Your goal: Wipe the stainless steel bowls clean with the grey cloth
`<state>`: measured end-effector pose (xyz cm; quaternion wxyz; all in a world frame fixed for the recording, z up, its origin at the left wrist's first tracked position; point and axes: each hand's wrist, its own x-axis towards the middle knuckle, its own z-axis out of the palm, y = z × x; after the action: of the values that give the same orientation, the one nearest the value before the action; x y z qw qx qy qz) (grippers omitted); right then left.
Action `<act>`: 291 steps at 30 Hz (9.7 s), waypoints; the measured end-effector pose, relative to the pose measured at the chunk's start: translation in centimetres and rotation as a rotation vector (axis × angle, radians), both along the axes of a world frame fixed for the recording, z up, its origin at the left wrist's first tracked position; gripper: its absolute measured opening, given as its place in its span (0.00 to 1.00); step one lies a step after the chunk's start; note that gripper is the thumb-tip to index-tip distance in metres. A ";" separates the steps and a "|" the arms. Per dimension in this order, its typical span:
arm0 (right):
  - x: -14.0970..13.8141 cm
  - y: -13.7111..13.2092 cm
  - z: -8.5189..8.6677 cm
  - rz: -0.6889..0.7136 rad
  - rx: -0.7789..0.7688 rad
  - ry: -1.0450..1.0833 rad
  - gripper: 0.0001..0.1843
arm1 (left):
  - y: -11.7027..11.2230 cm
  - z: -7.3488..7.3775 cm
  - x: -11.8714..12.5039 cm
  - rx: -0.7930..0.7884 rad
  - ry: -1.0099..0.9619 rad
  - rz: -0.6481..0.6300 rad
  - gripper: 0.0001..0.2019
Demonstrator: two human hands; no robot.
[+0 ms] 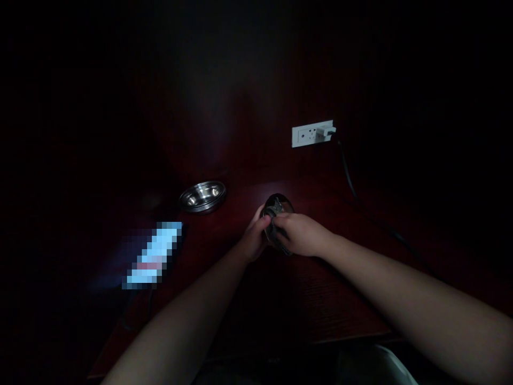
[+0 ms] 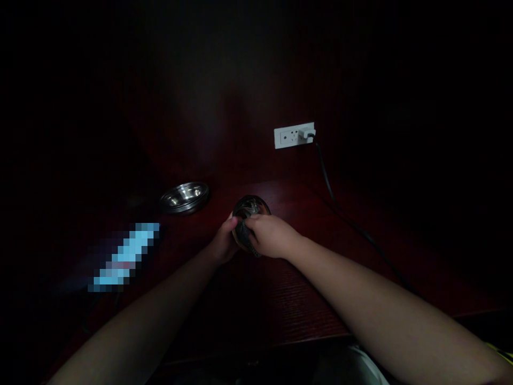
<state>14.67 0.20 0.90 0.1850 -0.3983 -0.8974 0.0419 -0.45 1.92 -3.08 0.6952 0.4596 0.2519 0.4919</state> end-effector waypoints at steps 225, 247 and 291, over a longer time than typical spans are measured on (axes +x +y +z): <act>2.6 1.9 0.2 -0.095 0.083 0.080 0.09 | -0.1 0.5 -0.1 -0.110 0.013 -0.162 0.29; 2.2 1.4 0.0 0.119 -0.069 0.052 0.06 | -0.1 0.7 0.0 -0.062 0.050 -0.152 0.27; 1.7 1.8 -0.3 -0.024 0.143 0.404 0.12 | -0.2 0.8 0.2 -0.107 0.062 -0.160 0.29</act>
<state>16.32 2.01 0.56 0.3895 -0.3785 -0.8379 0.0549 -0.30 1.75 -2.29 0.7476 0.4556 0.2615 0.4063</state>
